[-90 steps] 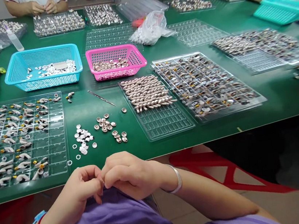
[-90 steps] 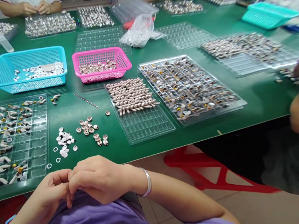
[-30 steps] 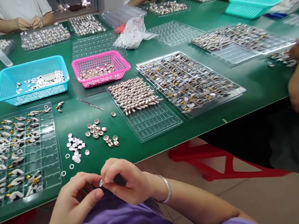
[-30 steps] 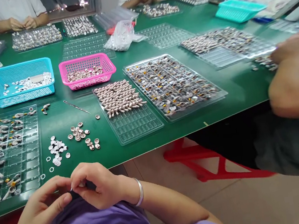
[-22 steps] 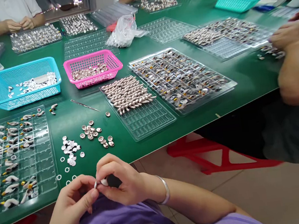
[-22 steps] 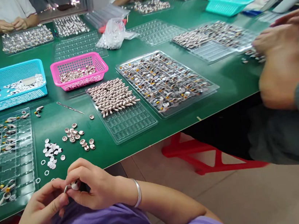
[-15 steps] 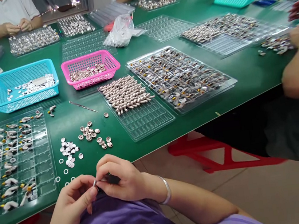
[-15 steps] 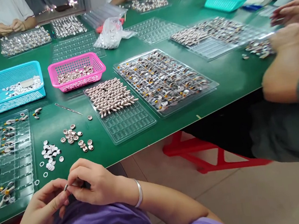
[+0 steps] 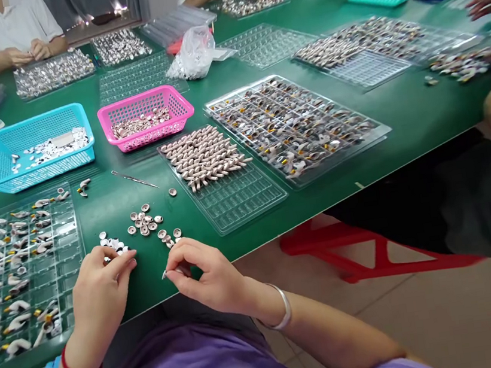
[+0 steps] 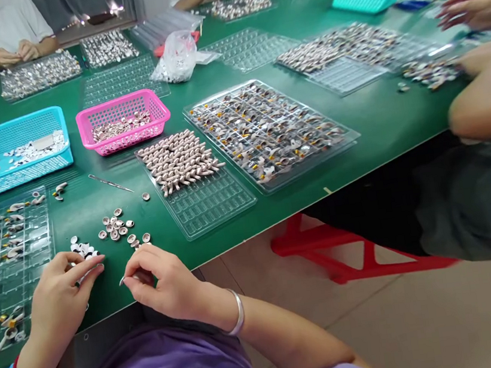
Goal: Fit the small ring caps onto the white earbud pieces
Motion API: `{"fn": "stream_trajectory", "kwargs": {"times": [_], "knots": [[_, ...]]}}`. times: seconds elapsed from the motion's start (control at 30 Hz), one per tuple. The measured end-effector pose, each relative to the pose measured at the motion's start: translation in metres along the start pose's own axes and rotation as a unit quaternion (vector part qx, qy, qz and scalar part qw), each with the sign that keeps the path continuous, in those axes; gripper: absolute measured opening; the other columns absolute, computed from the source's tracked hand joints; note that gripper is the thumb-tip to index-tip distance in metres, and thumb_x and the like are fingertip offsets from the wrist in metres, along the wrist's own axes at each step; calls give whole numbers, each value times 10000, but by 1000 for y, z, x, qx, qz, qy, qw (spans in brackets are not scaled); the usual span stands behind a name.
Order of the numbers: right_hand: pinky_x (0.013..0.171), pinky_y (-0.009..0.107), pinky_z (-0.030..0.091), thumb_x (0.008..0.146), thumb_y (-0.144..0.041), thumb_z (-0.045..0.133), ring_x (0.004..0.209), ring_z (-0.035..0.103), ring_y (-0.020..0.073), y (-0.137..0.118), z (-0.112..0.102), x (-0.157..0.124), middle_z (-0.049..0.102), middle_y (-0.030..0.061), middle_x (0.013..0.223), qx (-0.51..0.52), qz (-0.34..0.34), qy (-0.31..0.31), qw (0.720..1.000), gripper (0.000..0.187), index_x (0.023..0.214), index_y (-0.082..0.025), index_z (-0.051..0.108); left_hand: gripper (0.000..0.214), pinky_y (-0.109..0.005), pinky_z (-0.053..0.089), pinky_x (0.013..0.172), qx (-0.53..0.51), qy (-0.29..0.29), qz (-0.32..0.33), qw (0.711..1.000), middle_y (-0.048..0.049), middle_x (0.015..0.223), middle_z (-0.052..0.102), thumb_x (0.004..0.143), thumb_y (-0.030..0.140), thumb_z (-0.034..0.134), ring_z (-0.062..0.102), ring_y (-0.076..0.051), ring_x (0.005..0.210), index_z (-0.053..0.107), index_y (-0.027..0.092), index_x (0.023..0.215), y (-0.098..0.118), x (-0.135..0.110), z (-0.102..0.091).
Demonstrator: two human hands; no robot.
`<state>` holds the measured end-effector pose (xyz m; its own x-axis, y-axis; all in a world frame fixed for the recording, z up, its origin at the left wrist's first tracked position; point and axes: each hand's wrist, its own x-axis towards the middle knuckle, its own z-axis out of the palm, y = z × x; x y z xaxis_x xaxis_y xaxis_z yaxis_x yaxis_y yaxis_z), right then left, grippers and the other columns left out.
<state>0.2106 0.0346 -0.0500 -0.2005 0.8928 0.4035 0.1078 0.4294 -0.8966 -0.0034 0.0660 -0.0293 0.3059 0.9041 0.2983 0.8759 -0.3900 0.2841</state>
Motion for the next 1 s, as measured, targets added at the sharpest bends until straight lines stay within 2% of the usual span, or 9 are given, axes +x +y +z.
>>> {"fn": "stream_trajectory", "kwargs": {"times": [0.13, 0.23, 0.33, 0.4, 0.5, 0.57, 0.77, 0.87, 1.0], "knots": [[590, 241, 482, 875, -168, 586, 670, 541, 122, -6, 8, -6, 623, 40, 833, 42, 28, 1, 999, 58, 824, -193, 575, 247, -352, 512, 706, -27, -17, -3, 999, -61, 816, 681, 910, 311, 547, 647, -232, 762, 757, 207, 833, 6, -4, -4], [615, 227, 517, 872, -179, 587, 679, 576, 110, -13, 17, -12, 687, 79, 977, 88, 41, -14, 995, 35, 842, -190, 572, 211, -282, 552, 638, -94, -35, -40, 994, -24, 767, 729, 913, 332, 555, 688, -184, 680, 711, 199, 866, 18, -18, -13], [632, 226, 531, 874, -175, 576, 666, 586, 104, -19, 23, -17, 716, 98, 1039, 114, 35, -32, 992, 42, 837, -190, 563, 172, -249, 597, 651, -286, -56, -170, 941, -24, 812, 786, 850, 344, 649, 742, -187, 719, 743, 206, 894, 31, -33, -20], [620, 223, 527, 879, -166, 565, 645, 577, 100, -22, 25, -19, 725, 99, 1033, 120, 31, -35, 992, 48, 841, -192, 553, 172, -256, 615, 678, -364, -67, -229, 900, -38, 859, 808, 808, 336, 702, 760, -207, 763, 775, 212, 902, 36, -42, -23], [610, 223, 521, 890, -170, 554, 634, 569, 100, -24, 27, -21, 728, 94, 1004, 114, 32, -39, 992, 44, 854, -195, 546, 189, -264, 626, 684, -423, -81, -272, 861, -43, 866, 817, 764, 326, 764, 768, -220, 767, 798, 223, 918, 36, -53, -24], [622, 229, 520, 896, -184, 551, 659, 580, 109, -24, 29, -22, 723, 92, 988, 104, 34, -47, 993, 34, 864, -194, 553, 192, -253, 624, 666, -439, -78, -284, 849, -33, 828, 815, 741, 308, 791, 764, -210, 734, 804, 231, 917, 35, -60, -22], [532, 224, 416, 850, -196, 605, 586, 486, 102, -29, 31, -18, 559, 0, 728, 81, 83, -40, 992, 55, 802, -183, 583, 167, -221, 604, 612, -417, 10, -313, 853, 2, 746, 790, 681, 288, 846, 730, -175, 650, 800, 245, 835, 39, -76, -12], [527, 224, 389, 834, -187, 615, 576, 461, 95, -32, 31, -15, 515, -21, 702, 86, 132, -64, 985, 74, 770, -179, 578, 142, -212, 595, 618, -396, 35, -273, 876, 20, 756, 782, 701, 258, 833, 715, -155, 643, 794, 264, 838, 41, -81, -10], [552, 227, 389, 812, -160, 615, 602, 466, 99, -33, 32, -13, 523, -25, 702, 84, 171, -77, 979, 96, 733, -180, 563, 114, -232, 596, 636, -359, 29, -203, 911, 10, 779, 781, 741, 228, 796, 711, -164, 669, 792, 265, 849, 36, -83, -9]]}}
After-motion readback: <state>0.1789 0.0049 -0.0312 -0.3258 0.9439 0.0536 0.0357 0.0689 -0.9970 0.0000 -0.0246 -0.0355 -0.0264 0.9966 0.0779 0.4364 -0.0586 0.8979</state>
